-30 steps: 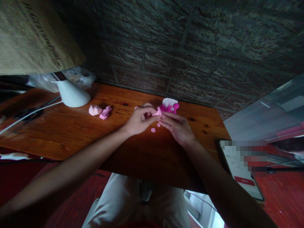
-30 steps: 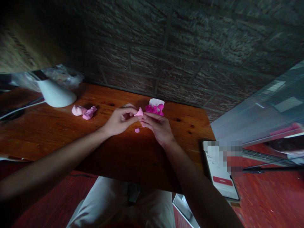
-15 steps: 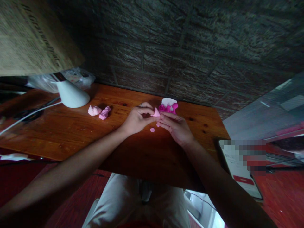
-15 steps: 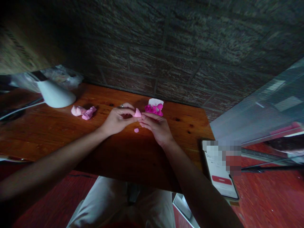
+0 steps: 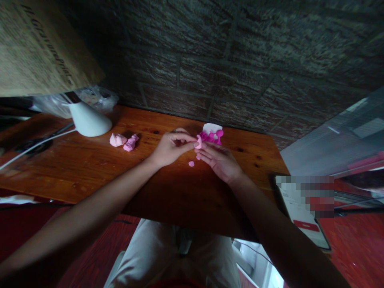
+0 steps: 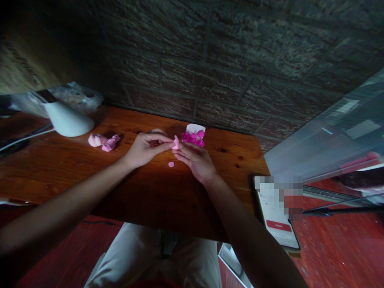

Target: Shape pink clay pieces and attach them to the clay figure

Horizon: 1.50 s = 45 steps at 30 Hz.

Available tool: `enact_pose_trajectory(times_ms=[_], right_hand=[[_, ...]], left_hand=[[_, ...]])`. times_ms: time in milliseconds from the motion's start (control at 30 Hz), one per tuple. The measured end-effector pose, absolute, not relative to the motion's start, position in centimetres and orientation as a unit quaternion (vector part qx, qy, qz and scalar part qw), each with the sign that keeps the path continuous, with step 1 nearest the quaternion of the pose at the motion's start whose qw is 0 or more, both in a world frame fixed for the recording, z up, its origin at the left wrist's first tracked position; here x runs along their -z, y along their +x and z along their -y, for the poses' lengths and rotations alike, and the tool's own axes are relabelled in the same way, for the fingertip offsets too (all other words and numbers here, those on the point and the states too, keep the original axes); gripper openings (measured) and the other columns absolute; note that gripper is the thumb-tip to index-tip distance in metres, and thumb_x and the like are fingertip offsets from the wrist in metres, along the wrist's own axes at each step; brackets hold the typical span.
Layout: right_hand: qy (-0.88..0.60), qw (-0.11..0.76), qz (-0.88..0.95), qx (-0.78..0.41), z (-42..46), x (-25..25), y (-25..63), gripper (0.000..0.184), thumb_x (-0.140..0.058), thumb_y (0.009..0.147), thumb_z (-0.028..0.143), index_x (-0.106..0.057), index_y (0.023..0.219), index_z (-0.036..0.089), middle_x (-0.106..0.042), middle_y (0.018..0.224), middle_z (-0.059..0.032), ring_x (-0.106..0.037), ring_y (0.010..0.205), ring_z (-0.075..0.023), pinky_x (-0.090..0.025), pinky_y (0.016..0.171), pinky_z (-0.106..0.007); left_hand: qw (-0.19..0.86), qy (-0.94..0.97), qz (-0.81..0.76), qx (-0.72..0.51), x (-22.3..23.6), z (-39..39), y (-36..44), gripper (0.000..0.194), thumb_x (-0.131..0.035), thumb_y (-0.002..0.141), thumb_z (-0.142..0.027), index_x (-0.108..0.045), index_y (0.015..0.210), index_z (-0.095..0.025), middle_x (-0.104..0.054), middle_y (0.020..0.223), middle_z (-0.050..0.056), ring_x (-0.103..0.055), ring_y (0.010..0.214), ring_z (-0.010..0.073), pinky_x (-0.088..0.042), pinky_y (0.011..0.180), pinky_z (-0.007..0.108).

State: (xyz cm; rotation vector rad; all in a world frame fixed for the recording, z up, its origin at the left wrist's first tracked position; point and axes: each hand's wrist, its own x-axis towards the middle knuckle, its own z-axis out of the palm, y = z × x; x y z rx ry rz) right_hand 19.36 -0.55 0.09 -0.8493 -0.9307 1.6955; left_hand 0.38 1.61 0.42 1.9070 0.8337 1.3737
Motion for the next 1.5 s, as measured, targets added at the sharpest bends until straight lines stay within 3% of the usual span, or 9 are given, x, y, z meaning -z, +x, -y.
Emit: enact_pose_trajectory(times_ms=[267, 500, 933, 1233, 1500], right_hand=[[-0.335, 0.483, 0.371, -0.719, 0.5, 0.3, 19.3, 0.026, -0.089, 0.070, 0.031, -0.081, 0.093, 0.026, -0.081, 0.100, 0.0000, -0.074, 0.100, -0.0179, -0.054, 0.106, -0.037], [-0.345, 0.504, 0.326, -0.721, 0.1, 0.5, 19.4, 0.022, -0.088, 0.070, 0.027, -0.081, 0.091, 0.025, -0.081, 0.099, 0.0000, -0.073, 0.097, -0.0154, -0.056, 0.099, -0.030], [-0.373, 0.494, 0.366, -0.695, 0.5, -0.2, 19.2, 0.029, -0.091, 0.067, 0.034, -0.078, 0.090, 0.023, -0.080, 0.096, -0.0031, -0.074, 0.095, -0.0201, -0.054, 0.102, -0.040], [-0.376, 0.498, 0.385, -0.680, 0.6, 0.2, 19.2, 0.029, -0.090, 0.068, 0.037, -0.079, 0.092, 0.024, -0.079, 0.091, -0.0021, -0.073, 0.093, -0.0193, -0.053, 0.101, -0.039], [-0.382, 0.521, 0.388, -0.657, 0.6, 0.3, 18.8, 0.031, -0.093, 0.061, 0.040, -0.080, 0.085, 0.026, -0.079, 0.096, 0.0002, -0.072, 0.091, -0.0169, -0.057, 0.096, -0.035]], left_hand=[[0.315, 0.737, -0.305, -0.514, -0.4, -1.5, 0.6, 0.016, -0.074, 0.089, -0.032, -0.079, 0.086, -0.017, -0.073, 0.084, 0.006, -0.065, 0.080, 0.0155, -0.049, 0.075, 0.029], [0.329, 0.735, -0.328, -0.493, -0.6, -1.8, 0.0, 0.018, -0.079, 0.083, -0.034, -0.080, 0.091, -0.017, -0.070, 0.081, 0.004, -0.060, 0.074, 0.0147, -0.046, 0.069, 0.028], [0.328, 0.762, -0.299, -0.471, -0.3, -1.8, 0.2, 0.013, -0.073, 0.088, -0.028, -0.078, 0.092, -0.016, -0.066, 0.078, 0.003, -0.057, 0.072, 0.0137, -0.045, 0.067, 0.027], [0.342, 0.747, -0.315, -0.475, 0.1, -1.5, 0.6, 0.017, -0.071, 0.089, -0.031, -0.078, 0.092, -0.016, -0.078, 0.090, 0.008, -0.070, 0.083, 0.0177, -0.053, 0.077, 0.030], [0.406, 0.711, -0.326, -0.472, -0.1, -1.1, 1.2, 0.025, -0.075, 0.087, -0.039, -0.080, 0.090, -0.015, -0.081, 0.091, 0.008, -0.074, 0.081, 0.0178, -0.057, 0.077, 0.029]])
